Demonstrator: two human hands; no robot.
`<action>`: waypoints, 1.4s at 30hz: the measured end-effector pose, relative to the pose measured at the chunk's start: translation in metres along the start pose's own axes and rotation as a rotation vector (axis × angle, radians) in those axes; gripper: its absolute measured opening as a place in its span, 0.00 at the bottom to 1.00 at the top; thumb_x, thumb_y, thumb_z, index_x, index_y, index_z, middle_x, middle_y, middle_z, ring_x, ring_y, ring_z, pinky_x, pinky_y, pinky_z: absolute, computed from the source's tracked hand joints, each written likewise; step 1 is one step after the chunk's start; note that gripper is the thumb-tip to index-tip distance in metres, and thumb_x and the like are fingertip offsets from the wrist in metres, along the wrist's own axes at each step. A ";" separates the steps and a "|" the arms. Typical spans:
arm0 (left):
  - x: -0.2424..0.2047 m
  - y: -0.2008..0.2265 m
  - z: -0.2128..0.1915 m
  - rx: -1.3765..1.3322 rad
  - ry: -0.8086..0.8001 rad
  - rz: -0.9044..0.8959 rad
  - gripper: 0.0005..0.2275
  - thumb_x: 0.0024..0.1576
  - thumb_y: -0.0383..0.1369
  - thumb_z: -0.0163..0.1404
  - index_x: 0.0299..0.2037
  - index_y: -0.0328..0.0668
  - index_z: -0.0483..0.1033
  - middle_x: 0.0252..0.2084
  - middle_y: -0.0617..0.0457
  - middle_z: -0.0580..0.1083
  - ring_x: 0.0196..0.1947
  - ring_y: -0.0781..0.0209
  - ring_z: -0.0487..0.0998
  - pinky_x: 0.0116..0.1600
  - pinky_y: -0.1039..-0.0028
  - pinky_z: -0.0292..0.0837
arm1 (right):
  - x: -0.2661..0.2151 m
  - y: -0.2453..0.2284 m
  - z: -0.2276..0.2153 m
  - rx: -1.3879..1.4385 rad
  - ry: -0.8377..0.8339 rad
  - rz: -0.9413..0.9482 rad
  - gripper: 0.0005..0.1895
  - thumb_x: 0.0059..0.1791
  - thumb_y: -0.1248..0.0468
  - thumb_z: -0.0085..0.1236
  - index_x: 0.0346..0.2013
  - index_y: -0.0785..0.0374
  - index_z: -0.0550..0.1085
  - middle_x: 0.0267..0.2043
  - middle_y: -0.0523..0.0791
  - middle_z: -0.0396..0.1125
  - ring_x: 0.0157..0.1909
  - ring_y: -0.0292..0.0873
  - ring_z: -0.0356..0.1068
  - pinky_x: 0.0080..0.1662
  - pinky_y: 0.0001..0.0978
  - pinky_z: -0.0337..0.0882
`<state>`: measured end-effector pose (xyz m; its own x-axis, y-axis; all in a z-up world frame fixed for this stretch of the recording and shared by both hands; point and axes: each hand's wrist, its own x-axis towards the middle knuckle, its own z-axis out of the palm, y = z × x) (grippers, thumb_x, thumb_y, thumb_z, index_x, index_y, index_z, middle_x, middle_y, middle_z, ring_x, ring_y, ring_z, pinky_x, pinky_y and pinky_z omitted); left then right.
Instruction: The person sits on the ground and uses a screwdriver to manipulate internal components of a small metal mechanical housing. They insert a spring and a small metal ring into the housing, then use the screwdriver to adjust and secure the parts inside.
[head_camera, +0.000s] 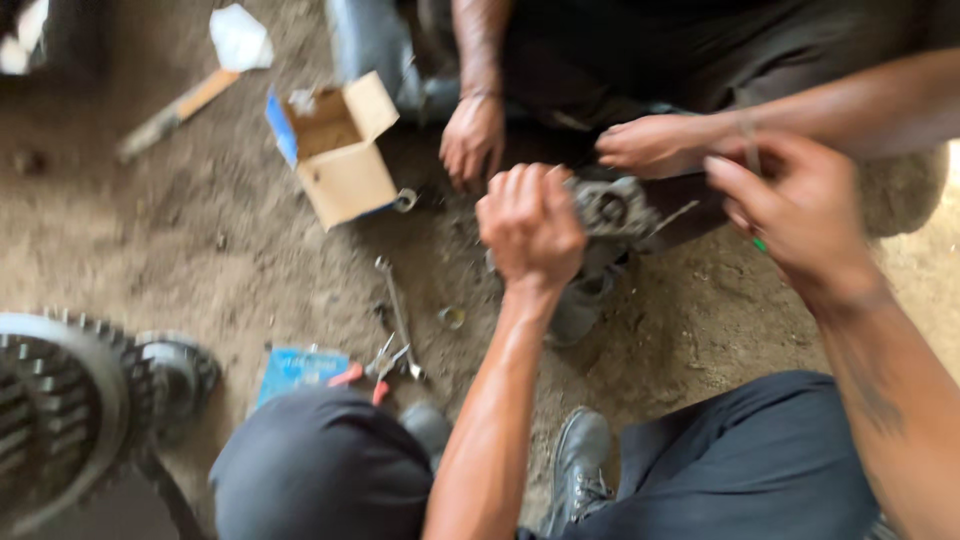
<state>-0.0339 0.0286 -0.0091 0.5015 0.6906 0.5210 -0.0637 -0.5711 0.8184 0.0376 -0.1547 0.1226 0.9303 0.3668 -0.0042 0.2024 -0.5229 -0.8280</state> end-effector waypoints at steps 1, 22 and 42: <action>-0.001 0.001 0.000 0.022 -0.031 0.047 0.10 0.64 0.33 0.41 0.34 0.46 0.76 0.35 0.52 0.74 0.43 0.49 0.74 0.47 0.58 0.62 | 0.019 0.006 -0.001 -0.032 0.012 -0.023 0.08 0.55 0.66 0.61 0.47 0.67 0.76 0.29 0.40 0.66 0.23 0.29 0.59 0.25 0.22 0.58; 0.021 -0.010 0.011 0.053 0.042 -0.112 0.14 0.68 0.33 0.40 0.37 0.34 0.78 0.33 0.45 0.72 0.38 0.46 0.72 0.45 0.60 0.68 | 0.088 0.059 0.000 -0.149 0.031 -0.160 0.11 0.51 0.63 0.62 0.44 0.67 0.79 0.24 0.43 0.73 0.18 0.31 0.68 0.23 0.26 0.67; 0.010 0.004 0.015 0.033 -0.019 -0.069 0.11 0.66 0.33 0.42 0.37 0.38 0.77 0.34 0.48 0.73 0.39 0.50 0.73 0.46 0.62 0.68 | 0.044 0.005 0.002 -0.276 0.149 -0.413 0.10 0.46 0.63 0.71 0.39 0.64 0.81 0.37 0.47 0.72 0.38 0.42 0.73 0.39 0.33 0.70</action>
<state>-0.0166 0.0265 -0.0045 0.5200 0.7207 0.4585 -0.0003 -0.5366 0.8438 0.0790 -0.1399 0.1173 0.7850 0.4826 0.3884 0.6166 -0.5481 -0.5651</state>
